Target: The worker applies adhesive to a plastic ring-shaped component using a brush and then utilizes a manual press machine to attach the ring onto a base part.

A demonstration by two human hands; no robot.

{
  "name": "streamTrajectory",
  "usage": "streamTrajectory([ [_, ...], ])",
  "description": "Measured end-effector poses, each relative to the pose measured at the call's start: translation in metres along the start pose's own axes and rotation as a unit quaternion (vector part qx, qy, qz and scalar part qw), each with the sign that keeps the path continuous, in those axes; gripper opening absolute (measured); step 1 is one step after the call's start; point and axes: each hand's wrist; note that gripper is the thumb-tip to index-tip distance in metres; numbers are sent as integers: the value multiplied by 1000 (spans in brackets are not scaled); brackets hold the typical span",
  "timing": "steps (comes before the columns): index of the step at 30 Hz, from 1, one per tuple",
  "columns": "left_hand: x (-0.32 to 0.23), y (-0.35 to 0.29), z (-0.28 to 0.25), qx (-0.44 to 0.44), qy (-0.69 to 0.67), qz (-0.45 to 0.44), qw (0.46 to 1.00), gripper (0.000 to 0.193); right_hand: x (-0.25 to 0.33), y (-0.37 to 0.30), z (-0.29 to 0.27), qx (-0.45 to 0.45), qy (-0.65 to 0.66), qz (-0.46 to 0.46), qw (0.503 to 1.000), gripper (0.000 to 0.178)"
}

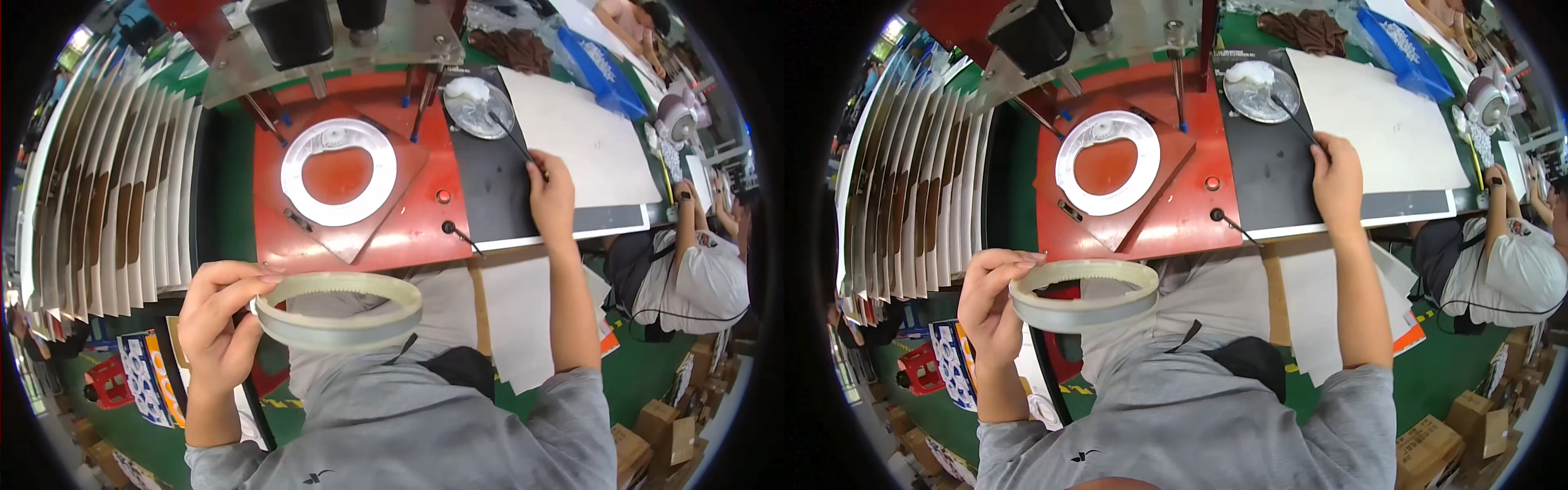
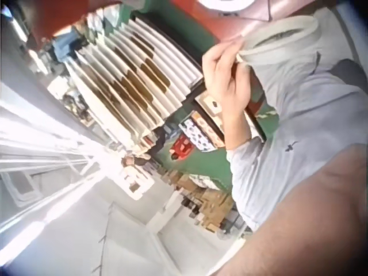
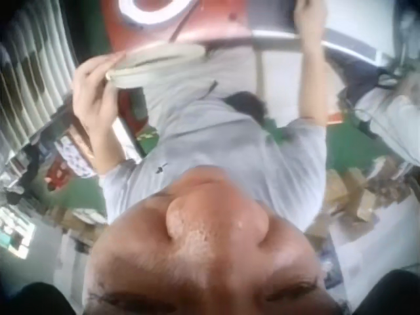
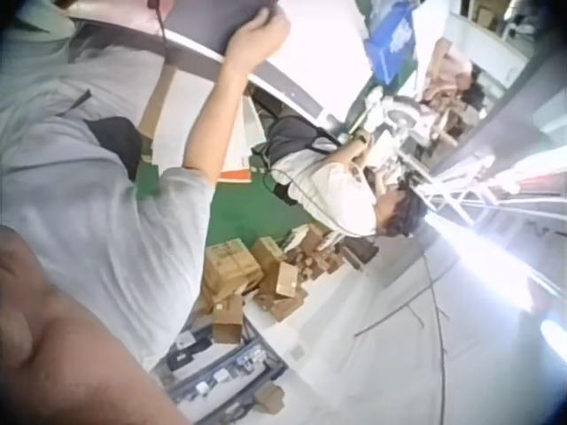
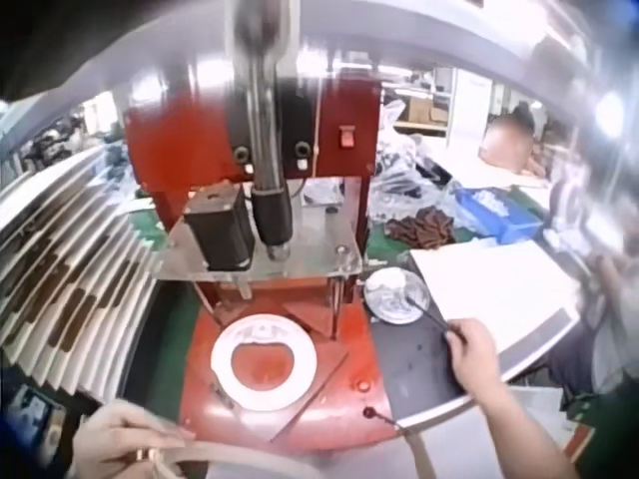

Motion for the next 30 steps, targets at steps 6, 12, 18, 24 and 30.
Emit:
streamTrajectory([
  [6, 4, -12, -5, -60, -70, -142, 986, 29, 64, -7, -15, -58, -7, -65, 996, 18],
  [12, 21, 22, 35, -151, -242, -184, 940, 25, 203, -27, -26, 13, 136, -302, 944, 24],
  [18, 37, 65, 69, -221, -266, -159, 925, 22, 265, -17, 15, 143, 55, -327, 933, 38],
  [24, 50, 89, 71, -244, -116, -164, 949, 27, 255, 15, 20, 159, 48, -310, 936, 22],
  [30, 60, 72, 59, -196, 37, -78, 977, 16, 237, 24, 16, 200, 16, -267, 943, 21],
])
Point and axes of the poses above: each hand's wrist, its own y-axis towards the middle knuckle, its own z-axis out of the palm, x = y × z, and after that the axes turned 10 degrees about x, right-handed
